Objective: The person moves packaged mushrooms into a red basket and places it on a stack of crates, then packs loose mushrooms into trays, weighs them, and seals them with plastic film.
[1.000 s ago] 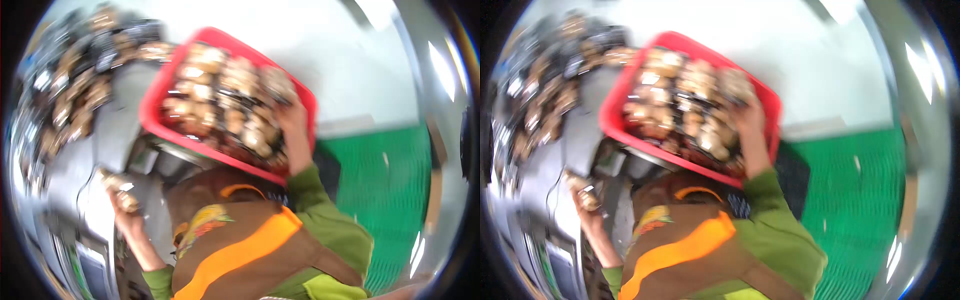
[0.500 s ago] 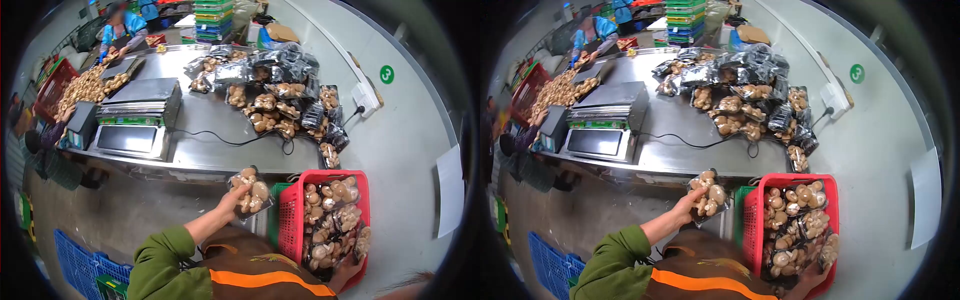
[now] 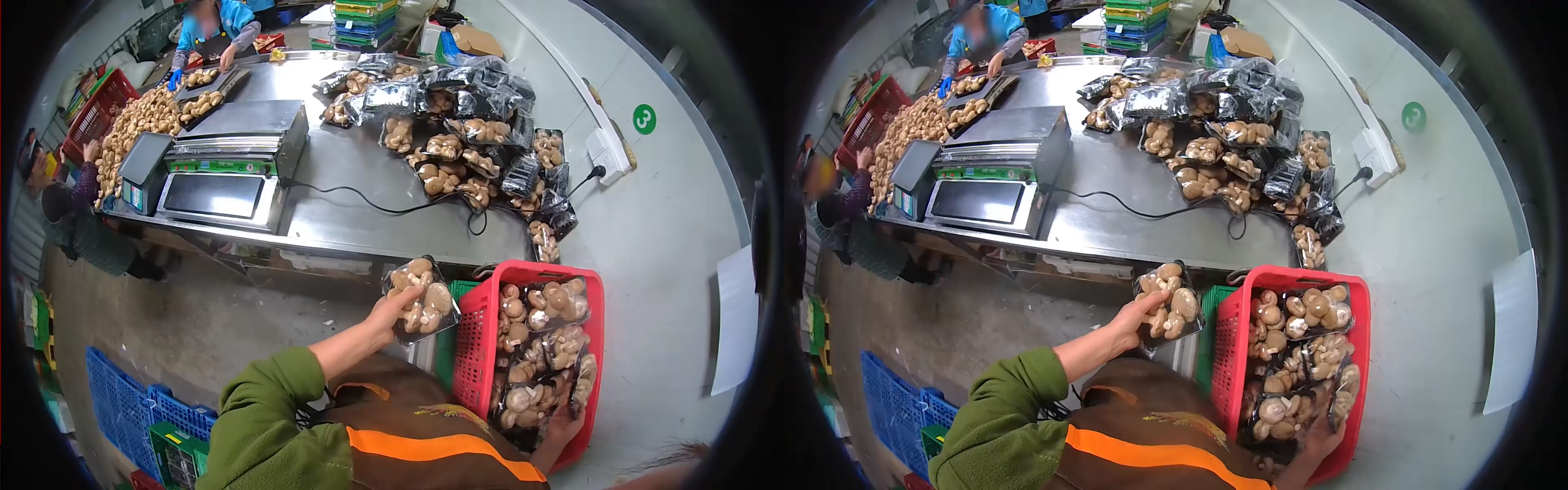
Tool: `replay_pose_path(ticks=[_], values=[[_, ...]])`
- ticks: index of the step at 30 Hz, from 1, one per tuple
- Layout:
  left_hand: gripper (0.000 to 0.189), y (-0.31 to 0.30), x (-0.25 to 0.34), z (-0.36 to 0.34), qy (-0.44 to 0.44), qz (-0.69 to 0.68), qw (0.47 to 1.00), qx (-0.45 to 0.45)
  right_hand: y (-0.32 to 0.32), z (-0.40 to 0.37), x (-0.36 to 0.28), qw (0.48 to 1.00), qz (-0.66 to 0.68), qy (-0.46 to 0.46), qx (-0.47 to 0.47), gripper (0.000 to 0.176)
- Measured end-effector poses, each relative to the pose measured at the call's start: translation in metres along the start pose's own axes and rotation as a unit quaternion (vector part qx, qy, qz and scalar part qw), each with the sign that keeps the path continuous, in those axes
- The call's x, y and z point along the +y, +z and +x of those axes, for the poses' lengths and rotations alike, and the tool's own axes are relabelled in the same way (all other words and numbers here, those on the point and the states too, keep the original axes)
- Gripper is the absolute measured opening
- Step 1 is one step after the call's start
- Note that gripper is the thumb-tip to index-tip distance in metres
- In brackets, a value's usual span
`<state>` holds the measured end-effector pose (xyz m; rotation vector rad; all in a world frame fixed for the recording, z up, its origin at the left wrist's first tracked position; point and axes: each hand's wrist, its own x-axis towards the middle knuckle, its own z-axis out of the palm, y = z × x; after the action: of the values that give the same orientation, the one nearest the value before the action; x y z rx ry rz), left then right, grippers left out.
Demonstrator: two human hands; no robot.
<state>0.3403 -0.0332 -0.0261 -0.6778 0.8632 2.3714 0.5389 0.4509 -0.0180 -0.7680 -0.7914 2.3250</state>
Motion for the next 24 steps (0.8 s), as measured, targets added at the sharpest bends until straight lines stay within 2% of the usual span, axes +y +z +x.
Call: replay_pose_path(ticks=[1,2,4,5,8,9,11,13,17,20,21,22,24], values=[[0.042,0.001,-0.001,0.001,-0.005,0.010,1.000,0.009,-0.010,0.009,-0.004,0.998,0.023,0.062,0.001,0.043],[0.042,0.001,-0.002,0.002,0.000,0.007,1.000,0.010,0.002,0.002,0.000,0.998,0.021,0.065,-0.003,0.043],[0.043,0.001,-0.003,0.001,0.003,0.027,0.999,-0.020,0.032,-0.033,0.012,0.997,-0.012,-0.038,-0.068,0.048],[0.043,0.001,-0.003,-0.001,0.003,0.029,0.999,-0.020,0.033,-0.038,0.010,0.994,-0.007,0.005,-0.105,0.047],[0.045,0.002,-0.005,-0.004,-0.012,0.062,0.998,-0.015,0.016,-0.040,0.016,0.994,-0.046,0.026,-0.097,0.050],[0.045,0.001,-0.008,-0.003,-0.025,0.067,0.997,-0.009,0.054,-0.063,0.027,0.995,-0.070,0.012,-0.075,0.052],[0.045,-0.003,-0.013,0.000,-0.031,0.063,0.997,-0.020,0.062,-0.070,0.041,0.993,-0.077,0.017,-0.085,0.053],[0.045,-0.012,-0.021,0.009,-0.047,0.065,0.997,-0.021,0.061,-0.066,0.049,0.988,-0.090,0.044,-0.120,0.055],[0.044,-0.008,-0.021,0.001,-0.052,0.056,0.997,-0.031,0.082,-0.075,0.062,0.972,-0.128,0.021,-0.196,0.057],[0.050,-0.015,-0.023,0.000,-0.060,0.043,0.997,-0.039,0.093,-0.081,0.064,0.955,-0.158,0.096,-0.231,0.052],[0.049,-0.015,-0.025,0.000,-0.059,0.036,0.997,-0.034,0.103,-0.087,0.068,0.964,-0.098,0.122,-0.216,0.052],[0.049,-0.016,-0.026,-0.002,-0.056,0.038,0.997,-0.036,0.100,-0.083,0.070,0.964,-0.096,0.120,-0.217,0.052],[0.049,-0.014,-0.023,-0.009,-0.045,0.053,0.998,0.001,0.095,-0.075,0.078,0.957,-0.097,0.143,-0.232,0.058]])
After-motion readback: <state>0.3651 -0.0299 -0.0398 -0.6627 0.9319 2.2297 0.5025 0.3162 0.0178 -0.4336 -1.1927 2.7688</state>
